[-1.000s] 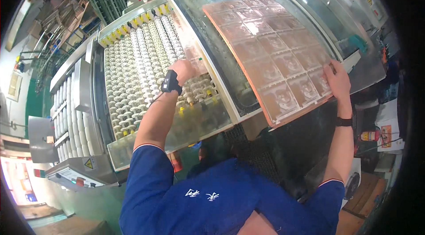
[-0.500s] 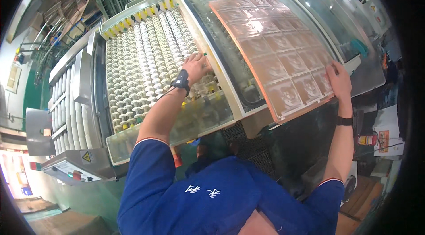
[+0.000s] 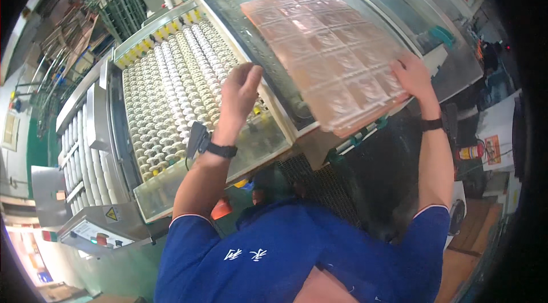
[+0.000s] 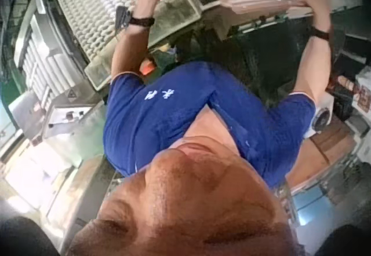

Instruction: The recorder picks up large copper panels from one machine and loads them onto a conveyor system.

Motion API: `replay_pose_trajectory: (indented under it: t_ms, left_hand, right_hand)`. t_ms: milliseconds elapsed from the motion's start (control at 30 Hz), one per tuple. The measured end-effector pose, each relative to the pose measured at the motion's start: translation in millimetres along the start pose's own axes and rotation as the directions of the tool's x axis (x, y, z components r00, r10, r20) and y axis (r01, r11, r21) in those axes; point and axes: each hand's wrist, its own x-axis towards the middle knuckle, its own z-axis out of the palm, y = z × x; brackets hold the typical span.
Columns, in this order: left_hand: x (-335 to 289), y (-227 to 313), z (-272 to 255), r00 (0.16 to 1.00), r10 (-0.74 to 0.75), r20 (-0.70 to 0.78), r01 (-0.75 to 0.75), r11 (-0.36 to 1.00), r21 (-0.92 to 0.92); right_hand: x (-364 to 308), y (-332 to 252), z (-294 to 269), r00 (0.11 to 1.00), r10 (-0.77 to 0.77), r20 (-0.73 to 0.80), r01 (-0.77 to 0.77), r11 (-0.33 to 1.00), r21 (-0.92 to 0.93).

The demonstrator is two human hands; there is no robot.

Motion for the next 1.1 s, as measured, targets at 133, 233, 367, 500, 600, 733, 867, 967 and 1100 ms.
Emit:
replay_pose_trajectory:
  t_ms: [133,233,367,500,600,733,867,967,1100]
  left_hand:
    - [-16.9,35.9,7.0,0.910,-0.351,0.219,0.406,0.861,-0.307]
    - [-9.4,41.6,-5.3,0.902,-0.336,0.273,0.432,0.729,-0.531]
    - [-3.5,8.2,-47.5,0.979,-0.176,0.101,0.202,0.842,-0.500]
    - [-9.9,6.8,-118.4,0.971,-0.235,-0.041,0.191,0.871,-0.452]
    - [-33.0,12.2,-168.0,0.933,-0.295,-0.207,0.202,0.903,-0.380]
    - [-54.7,-32.9,-271.8,0.872,-0.386,-0.302,0.307,0.910,-0.278]
    - [-51.7,-88.0,-313.8,0.797,-0.485,-0.361,0.388,0.868,-0.309]
    - [-33.4,-123.1,-301.9,0.830,-0.466,-0.306,0.428,0.884,-0.186]
    - [-16.0,-179.4,-326.6,0.785,-0.512,-0.348,0.577,0.809,0.110]
  right_hand:
    - [3.7,-53.5,-14.0,0.960,-0.032,0.278,0.050,0.997,-0.057]
    - [-0.7,-47.8,-4.0,0.983,-0.123,0.138,0.122,0.992,0.020]
    - [13.1,0.1,-1.8,0.996,0.049,0.075,-0.048,0.999,-0.009]
    - [11.0,42.1,2.3,0.929,0.314,0.196,-0.321,0.947,0.007]
    - [9.5,42.2,4.8,0.932,0.316,0.177,-0.320,0.947,-0.008]
    - [15.6,36.4,4.6,0.929,0.308,0.205,-0.317,0.948,0.011]
    - [11.4,45.6,9.3,0.945,0.290,0.150,-0.299,0.953,0.045]
    - [4.2,43.1,0.6,0.909,0.351,0.224,-0.363,0.932,0.012]
    - [11.3,26.6,6.4,0.946,0.295,0.133,-0.307,0.949,0.074]
